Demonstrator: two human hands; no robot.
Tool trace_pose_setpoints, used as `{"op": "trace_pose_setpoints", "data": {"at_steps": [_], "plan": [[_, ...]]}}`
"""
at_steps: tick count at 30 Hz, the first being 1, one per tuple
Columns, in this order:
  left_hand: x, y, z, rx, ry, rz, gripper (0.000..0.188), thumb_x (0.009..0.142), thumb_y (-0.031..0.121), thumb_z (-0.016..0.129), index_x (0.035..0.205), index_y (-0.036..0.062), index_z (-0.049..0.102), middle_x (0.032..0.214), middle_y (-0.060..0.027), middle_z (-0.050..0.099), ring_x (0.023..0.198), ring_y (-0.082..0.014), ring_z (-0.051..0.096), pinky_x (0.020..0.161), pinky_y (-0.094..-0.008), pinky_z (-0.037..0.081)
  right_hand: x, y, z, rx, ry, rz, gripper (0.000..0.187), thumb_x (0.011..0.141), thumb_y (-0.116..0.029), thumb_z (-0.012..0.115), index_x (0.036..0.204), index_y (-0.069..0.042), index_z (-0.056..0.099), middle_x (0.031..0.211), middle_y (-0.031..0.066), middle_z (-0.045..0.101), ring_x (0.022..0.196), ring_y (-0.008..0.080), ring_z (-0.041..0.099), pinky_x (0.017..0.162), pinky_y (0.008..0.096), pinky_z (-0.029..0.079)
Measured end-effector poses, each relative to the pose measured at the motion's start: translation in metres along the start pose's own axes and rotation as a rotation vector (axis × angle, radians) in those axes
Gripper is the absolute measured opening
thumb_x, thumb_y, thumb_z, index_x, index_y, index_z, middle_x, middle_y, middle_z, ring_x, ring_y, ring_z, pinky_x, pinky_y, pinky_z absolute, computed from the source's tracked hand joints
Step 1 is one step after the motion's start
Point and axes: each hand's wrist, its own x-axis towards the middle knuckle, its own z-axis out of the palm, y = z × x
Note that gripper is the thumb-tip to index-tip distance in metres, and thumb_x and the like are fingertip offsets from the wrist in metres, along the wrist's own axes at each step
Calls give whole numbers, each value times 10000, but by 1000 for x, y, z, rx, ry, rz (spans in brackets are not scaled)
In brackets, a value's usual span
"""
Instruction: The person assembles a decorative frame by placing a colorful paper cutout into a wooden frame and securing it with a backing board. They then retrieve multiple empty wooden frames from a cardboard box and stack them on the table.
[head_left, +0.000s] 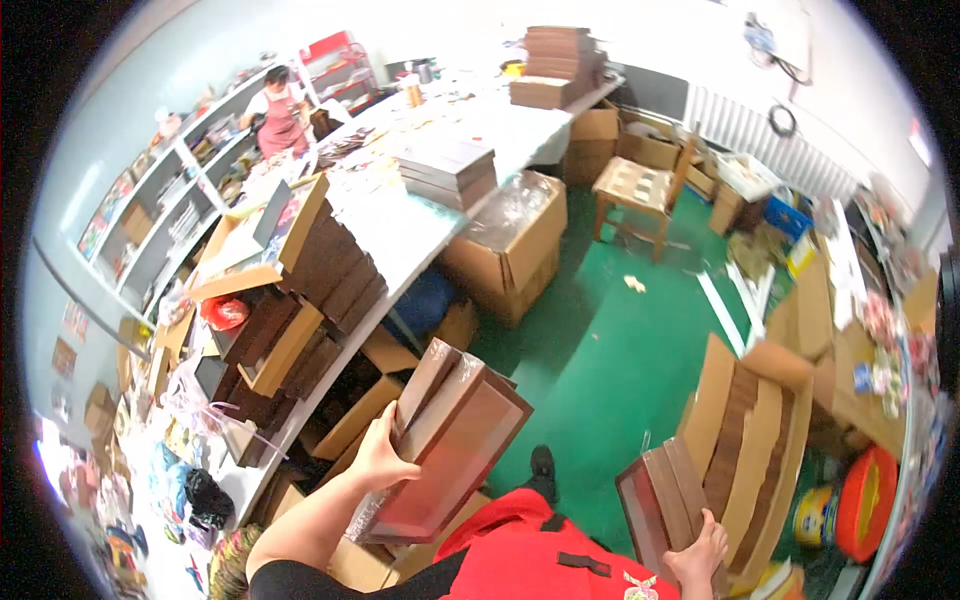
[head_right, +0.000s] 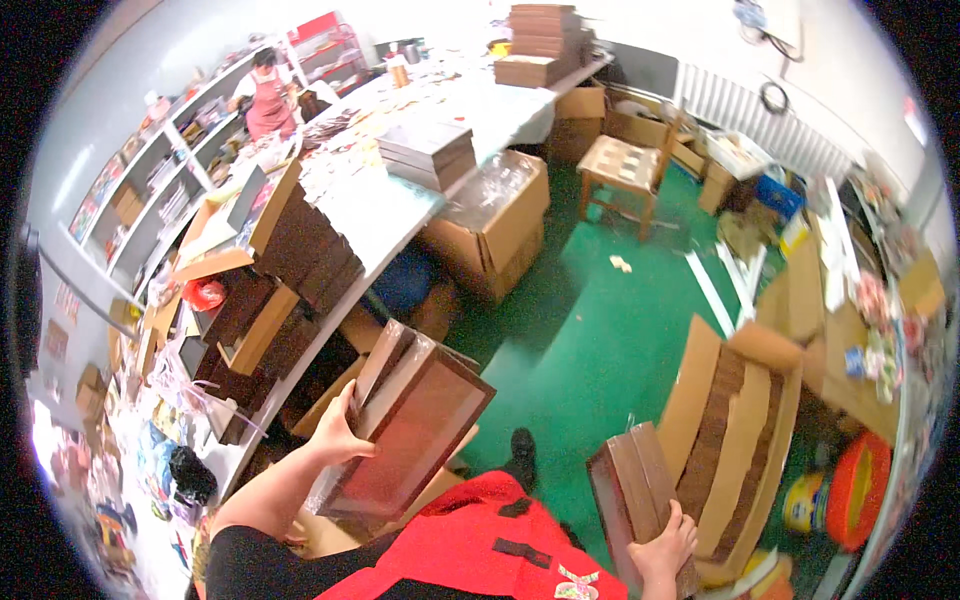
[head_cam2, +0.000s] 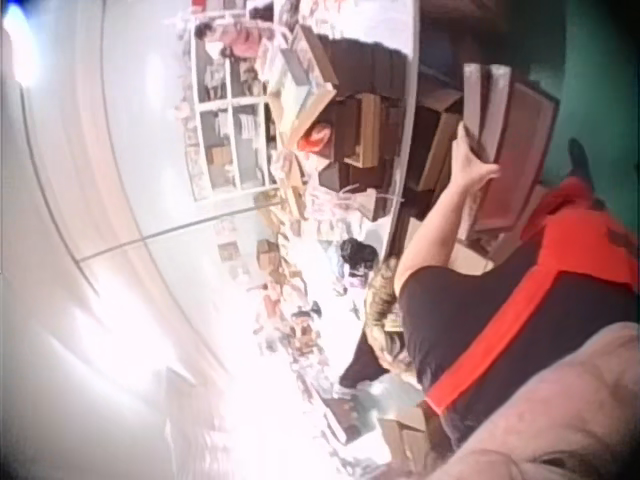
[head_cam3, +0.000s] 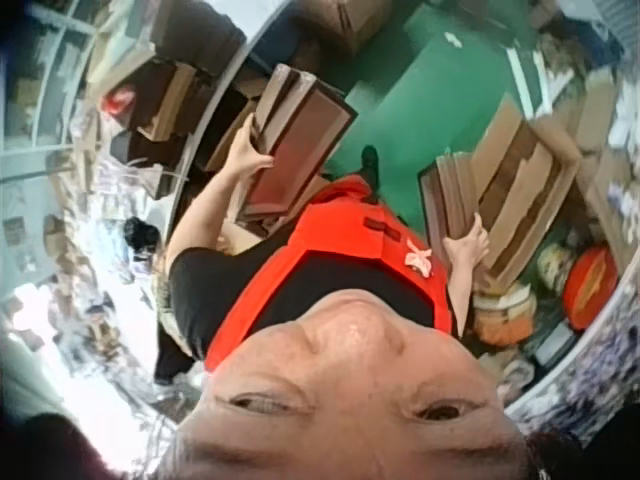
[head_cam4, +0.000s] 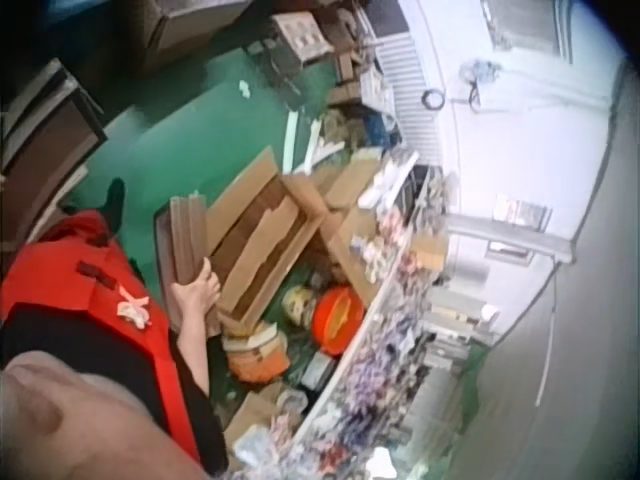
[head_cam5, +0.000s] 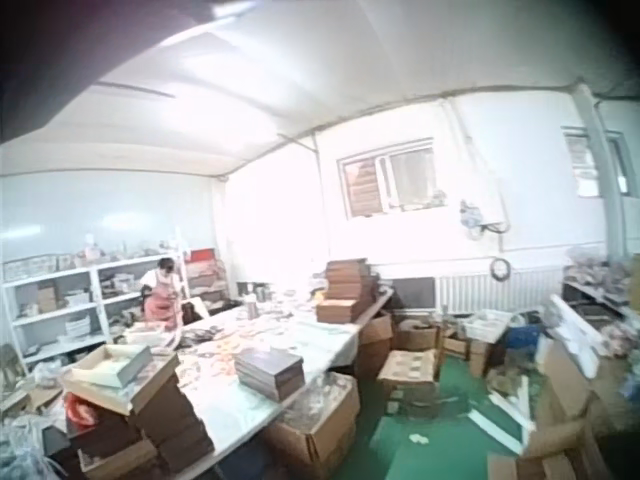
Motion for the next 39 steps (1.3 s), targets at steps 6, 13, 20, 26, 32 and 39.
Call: {"op": "trace_pose_setpoints", "data": {"at_steps": [6, 13, 20, 26, 32, 39], "plan": [[176, 18, -20, -359, 23, -139, 1115, 481, 197, 786, 1394, -34, 188, 1348, -221, 376, 1253, -290, 380, 1055, -324, 296, 163, -81, 4, 27, 69, 2, 933, 427, -148, 732, 1276, -164, 346, 1086, 154, 450, 1066, 357, 428, 931, 469, 344], [358, 70, -76, -447, 184, -157, 1110, 470, 190, 777, 1394, -34, 205, 1279, -208, 446, 1185, -284, 439, 1005, -294, 334, 298, -181, -46, 168, 2, 96, 920, 507, -206, 740, 1335, -151, 343, 1214, 245, 462, 1130, 403, 443, 961, 452, 380], [517, 93, -132, -1069, 339, -121, 962, 590, -55, 671, 1407, 18, 168, 950, -195, 574, 756, -226, 610, 622, -351, 522, 448, -252, -43, 43, -104, 199, 929, 503, -241, 759, 1332, -179, 345, 1200, 205, 504, 1128, 391, 459, 949, 464, 385], [651, 89, -162, -1388, 545, -67, 919, 640, 5, 628, 1416, 57, 138, 1005, -184, 558, 779, -269, 612, 685, -386, 540, 590, -287, 4, 26, -41, 6, 941, 432, -140, 730, 1285, -164, 334, 1093, 158, 458, 1061, 368, 438, 912, 475, 358], [768, 69, -187, -1678, 416, -100, 339, 731, 221, 627, 985, 7, 561, 892, -125, 625, 786, -265, 628, 734, -371, 551, 687, -384, -18, 52, -7, -87, 936, 445, -129, 725, 1295, -178, 339, 1111, 156, 464, 1091, 366, 436, 922, 466, 360], [872, -1, -193, -1862, 394, -236, 386, 707, 238, 650, 1012, 21, 557, 945, -137, 624, 829, -298, 618, 785, -447, 526, 742, -486, -45, 319, 60, -119, 956, 449, -80, 740, 1315, -157, 342, 1237, 172, 438, 1156, 371, 419, 970, 440, 355]]}}
